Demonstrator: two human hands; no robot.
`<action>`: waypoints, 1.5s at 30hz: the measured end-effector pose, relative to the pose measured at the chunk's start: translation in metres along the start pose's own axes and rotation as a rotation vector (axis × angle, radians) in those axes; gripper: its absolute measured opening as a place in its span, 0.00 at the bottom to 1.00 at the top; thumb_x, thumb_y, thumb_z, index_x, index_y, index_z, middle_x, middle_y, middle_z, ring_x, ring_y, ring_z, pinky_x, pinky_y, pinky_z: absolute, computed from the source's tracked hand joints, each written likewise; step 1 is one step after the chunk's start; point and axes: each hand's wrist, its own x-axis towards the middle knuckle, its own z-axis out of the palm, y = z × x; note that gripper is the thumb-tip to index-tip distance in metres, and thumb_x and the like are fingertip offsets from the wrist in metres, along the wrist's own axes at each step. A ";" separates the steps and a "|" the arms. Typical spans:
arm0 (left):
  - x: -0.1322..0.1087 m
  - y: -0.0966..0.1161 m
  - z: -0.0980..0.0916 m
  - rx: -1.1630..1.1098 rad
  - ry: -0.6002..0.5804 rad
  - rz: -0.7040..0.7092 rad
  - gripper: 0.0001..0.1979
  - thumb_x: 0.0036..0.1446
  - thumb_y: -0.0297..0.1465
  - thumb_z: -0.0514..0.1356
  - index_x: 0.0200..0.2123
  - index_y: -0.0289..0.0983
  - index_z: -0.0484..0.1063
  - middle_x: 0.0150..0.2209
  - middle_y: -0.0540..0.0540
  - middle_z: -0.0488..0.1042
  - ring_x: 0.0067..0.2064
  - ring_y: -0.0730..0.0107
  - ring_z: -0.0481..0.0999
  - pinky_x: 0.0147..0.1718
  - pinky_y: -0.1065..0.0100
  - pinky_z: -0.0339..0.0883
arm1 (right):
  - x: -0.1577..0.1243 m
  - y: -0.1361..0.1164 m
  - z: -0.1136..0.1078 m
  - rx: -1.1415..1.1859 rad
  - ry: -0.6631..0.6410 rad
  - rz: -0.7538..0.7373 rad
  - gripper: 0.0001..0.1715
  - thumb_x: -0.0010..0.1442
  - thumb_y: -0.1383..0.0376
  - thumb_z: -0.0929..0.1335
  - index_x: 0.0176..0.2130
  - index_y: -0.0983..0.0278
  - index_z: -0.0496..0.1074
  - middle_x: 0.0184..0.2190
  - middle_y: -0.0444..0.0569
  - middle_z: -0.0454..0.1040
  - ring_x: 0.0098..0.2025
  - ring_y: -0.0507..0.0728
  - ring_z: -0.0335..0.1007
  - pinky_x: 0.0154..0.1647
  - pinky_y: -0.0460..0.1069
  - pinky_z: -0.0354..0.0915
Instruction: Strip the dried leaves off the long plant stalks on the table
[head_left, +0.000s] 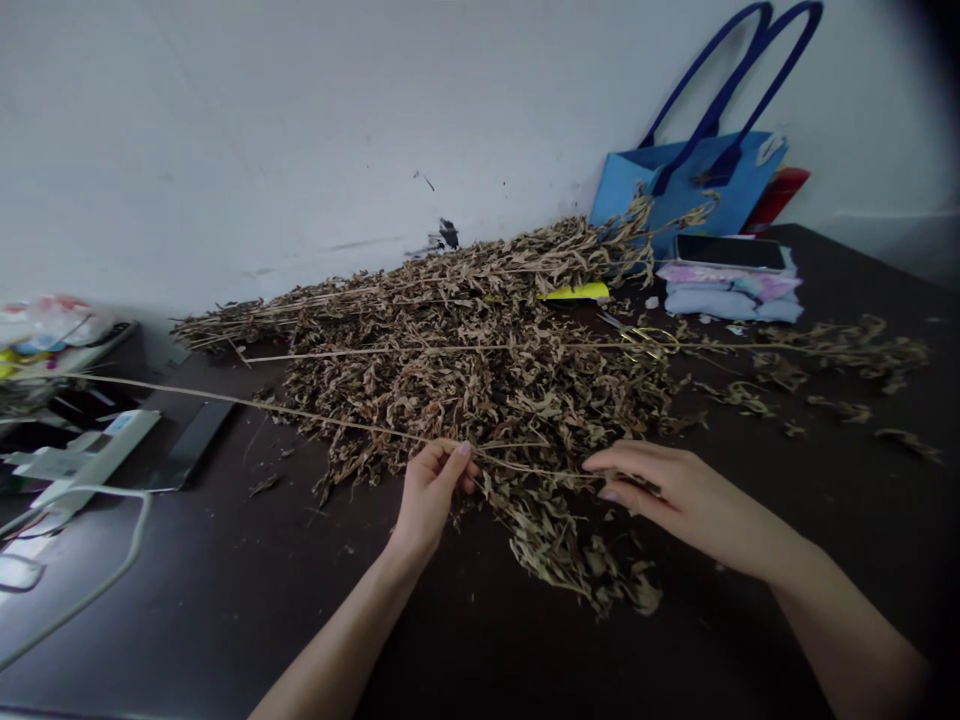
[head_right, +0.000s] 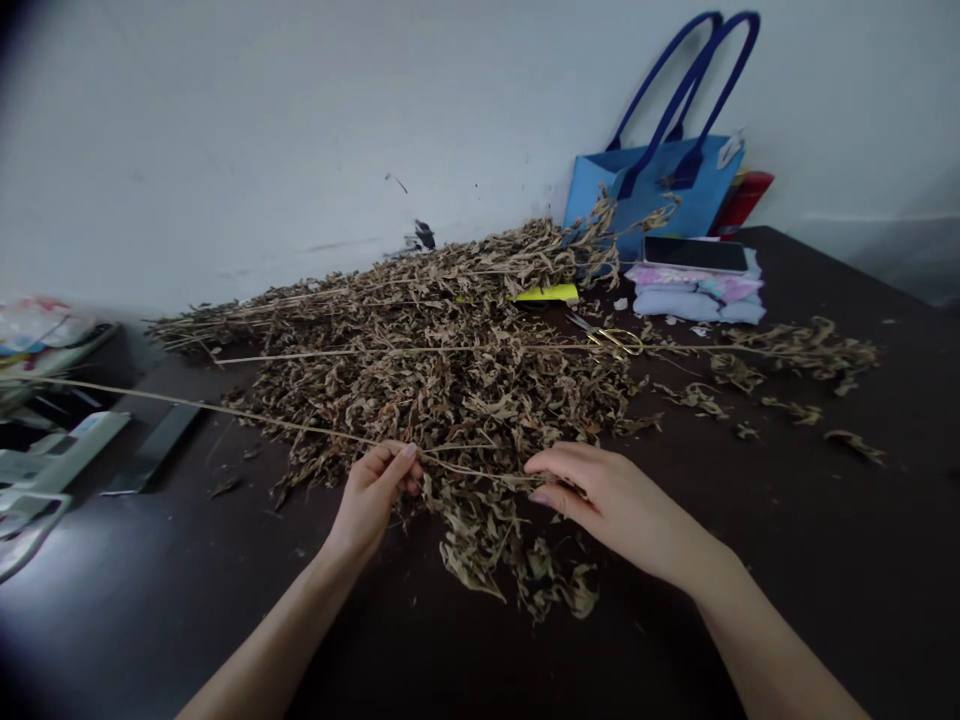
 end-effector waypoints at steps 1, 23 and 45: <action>0.000 0.000 0.000 0.001 -0.002 -0.003 0.11 0.52 0.37 0.61 0.28 0.33 0.69 0.22 0.51 0.70 0.21 0.78 0.66 0.22 0.75 0.59 | 0.000 0.000 -0.001 -0.004 0.008 -0.002 0.16 0.62 0.55 0.60 0.48 0.55 0.68 0.45 0.48 0.71 0.45 0.56 0.69 0.42 0.50 0.67; -0.006 0.001 -0.006 0.441 -0.243 -0.088 0.21 0.58 0.46 0.51 0.29 0.33 0.70 0.22 0.46 0.74 0.13 0.78 0.67 0.10 0.78 0.53 | 0.013 0.031 0.012 -0.116 0.616 0.251 0.16 0.60 0.56 0.63 0.27 0.63 0.67 0.25 0.45 0.67 0.28 0.52 0.64 0.31 0.49 0.62; -0.010 0.010 -0.008 0.622 -0.071 0.411 0.04 0.56 0.30 0.59 0.32 0.37 0.73 0.29 0.48 0.71 0.27 0.73 0.69 0.27 0.73 0.61 | 0.051 0.120 -0.101 -0.459 0.593 0.407 0.23 0.63 0.55 0.59 0.45 0.69 0.71 0.44 0.61 0.73 0.49 0.60 0.67 0.44 0.54 0.59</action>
